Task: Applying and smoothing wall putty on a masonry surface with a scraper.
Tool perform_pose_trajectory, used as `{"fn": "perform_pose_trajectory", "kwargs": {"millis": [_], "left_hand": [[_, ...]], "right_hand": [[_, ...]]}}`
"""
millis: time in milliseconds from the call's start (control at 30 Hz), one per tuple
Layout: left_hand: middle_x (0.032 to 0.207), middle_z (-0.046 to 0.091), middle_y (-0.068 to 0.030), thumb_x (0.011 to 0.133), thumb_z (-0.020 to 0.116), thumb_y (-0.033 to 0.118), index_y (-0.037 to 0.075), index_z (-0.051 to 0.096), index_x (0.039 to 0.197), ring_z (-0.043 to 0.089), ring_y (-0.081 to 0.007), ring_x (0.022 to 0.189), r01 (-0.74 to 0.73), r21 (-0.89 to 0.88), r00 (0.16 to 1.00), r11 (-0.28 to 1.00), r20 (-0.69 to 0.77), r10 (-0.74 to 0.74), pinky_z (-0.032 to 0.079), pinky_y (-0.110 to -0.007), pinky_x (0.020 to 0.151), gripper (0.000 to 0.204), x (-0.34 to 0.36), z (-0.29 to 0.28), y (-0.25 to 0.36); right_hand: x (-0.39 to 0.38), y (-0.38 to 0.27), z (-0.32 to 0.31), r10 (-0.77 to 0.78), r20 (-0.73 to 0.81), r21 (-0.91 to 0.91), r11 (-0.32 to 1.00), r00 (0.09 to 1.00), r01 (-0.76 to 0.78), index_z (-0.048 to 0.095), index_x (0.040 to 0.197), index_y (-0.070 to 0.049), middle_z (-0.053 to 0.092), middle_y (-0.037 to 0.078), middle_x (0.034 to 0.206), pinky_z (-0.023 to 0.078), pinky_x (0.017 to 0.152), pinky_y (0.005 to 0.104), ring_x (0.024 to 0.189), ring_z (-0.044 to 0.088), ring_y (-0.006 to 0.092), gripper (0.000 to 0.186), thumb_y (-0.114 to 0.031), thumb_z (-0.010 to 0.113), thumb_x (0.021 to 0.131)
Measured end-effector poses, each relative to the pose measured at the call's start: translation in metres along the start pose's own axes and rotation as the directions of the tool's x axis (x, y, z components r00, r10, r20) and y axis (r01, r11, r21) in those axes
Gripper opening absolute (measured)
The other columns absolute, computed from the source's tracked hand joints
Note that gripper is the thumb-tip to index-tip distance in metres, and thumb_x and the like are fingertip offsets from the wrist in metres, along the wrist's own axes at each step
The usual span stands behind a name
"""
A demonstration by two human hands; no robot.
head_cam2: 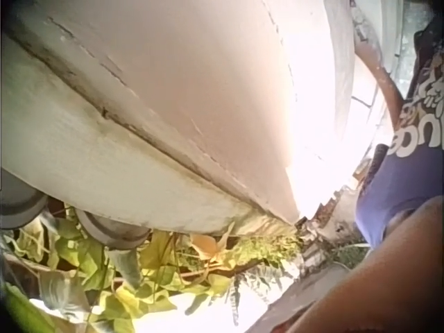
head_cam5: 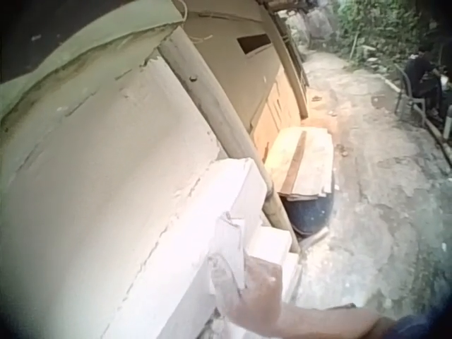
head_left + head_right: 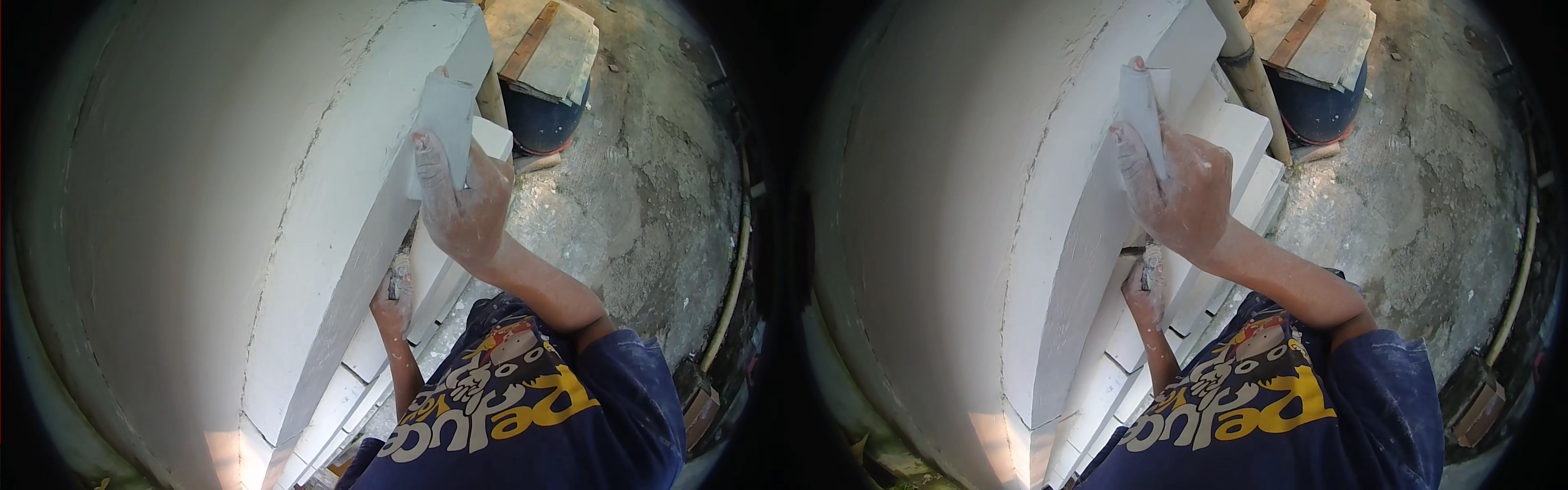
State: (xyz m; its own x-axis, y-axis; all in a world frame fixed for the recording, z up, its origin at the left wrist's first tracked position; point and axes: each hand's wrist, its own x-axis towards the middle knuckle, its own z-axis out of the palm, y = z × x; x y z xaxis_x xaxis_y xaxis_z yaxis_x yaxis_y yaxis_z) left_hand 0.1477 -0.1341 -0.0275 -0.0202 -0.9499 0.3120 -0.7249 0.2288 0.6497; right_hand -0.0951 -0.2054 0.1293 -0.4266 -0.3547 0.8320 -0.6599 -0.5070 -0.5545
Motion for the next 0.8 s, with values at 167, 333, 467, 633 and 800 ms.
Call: {"fn": "perform_pose_trajectory", "kwargs": {"millis": [167, 333, 467, 633, 800], "left_hand": [[0.086, 0.069, -0.0070, 0.092, 0.072, 0.015, -0.003, 0.071, 0.111, 0.060, -0.0127, 0.075, -0.009, -0.039, 1.000, 0.999, -0.011, 0.008, 0.051, -0.029, 0.074, 0.026, 0.002, 0.000, 0.002], [0.087, 0.070, -0.0071, 0.092, 0.072, 0.015, -0.003, 0.070, 0.112, 0.061, -0.0126, 0.076, 0.029, -0.028, 1.000, 0.999, -0.003, -0.029, 0.052, -0.029, 0.073, 0.028, 0.000, -0.001, 0.005], [0.088, 0.070, -0.0075, 0.092, 0.072, 0.015, -0.003, 0.070, 0.112, 0.062, -0.0126, 0.076, 0.007, -0.058, 1.000, 0.998, -0.006, -0.007, 0.051, -0.028, 0.072, 0.027, 0.000, 0.001, 0.005], [0.087, 0.070, -0.0090, 0.090, 0.074, 0.016, -0.002, 0.071, 0.112, 0.062, -0.0138, 0.075, 0.004, -0.046, 1.000, 0.999, 0.007, -0.003, 0.052, -0.030, 0.073, 0.028, 0.000, 0.000, 0.005], [0.087, 0.071, -0.0093, 0.090, 0.075, 0.017, -0.003, 0.071, 0.111, 0.062, -0.0148, 0.073, -0.004, -0.029, 1.000, 1.000, -0.015, 0.004, 0.052, -0.030, 0.072, 0.028, -0.003, 0.002, 0.000]], "right_hand": [[-0.001, 0.007, -0.004, -0.022, 0.056, 0.124, 0.992, 0.998, 0.015, 0.066, 0.125, 0.004, 0.065, 0.008, 0.065, 0.042, 0.040, 0.0316, 0.042, 0.055, 0.0155, 0.034, -0.013, 0.068, 0.095], [0.015, 0.012, -0.001, 0.301, 0.025, 0.122, 0.946, 0.953, -0.301, 0.067, 0.107, 0.007, 0.065, 0.013, 0.068, 0.047, 0.051, 0.0300, 0.056, 0.062, 0.0166, 0.022, -0.014, 0.063, 0.102], [-0.010, -0.021, -0.008, 0.146, 0.123, 0.235, 0.957, 0.982, -0.171, 0.069, 0.099, 0.008, 0.065, 0.012, 0.066, 0.046, 0.051, 0.0294, 0.054, 0.061, 0.0174, 0.027, -0.019, 0.066, 0.101], [0.026, 0.022, 0.000, 0.281, -0.023, 0.188, 0.944, 0.959, -0.272, 0.068, 0.113, 0.008, 0.069, 0.014, 0.076, 0.047, 0.045, 0.0321, 0.042, 0.054, 0.0199, 0.026, -0.010, 0.066, 0.095], [-0.016, -0.020, -0.007, 0.132, 0.098, 0.228, 0.962, 0.986, -0.151, 0.067, 0.119, 0.009, 0.073, 0.020, 0.114, 0.043, 0.045, 0.0296, 0.041, 0.051, 0.0170, 0.032, -0.011, 0.067, 0.094]]}}
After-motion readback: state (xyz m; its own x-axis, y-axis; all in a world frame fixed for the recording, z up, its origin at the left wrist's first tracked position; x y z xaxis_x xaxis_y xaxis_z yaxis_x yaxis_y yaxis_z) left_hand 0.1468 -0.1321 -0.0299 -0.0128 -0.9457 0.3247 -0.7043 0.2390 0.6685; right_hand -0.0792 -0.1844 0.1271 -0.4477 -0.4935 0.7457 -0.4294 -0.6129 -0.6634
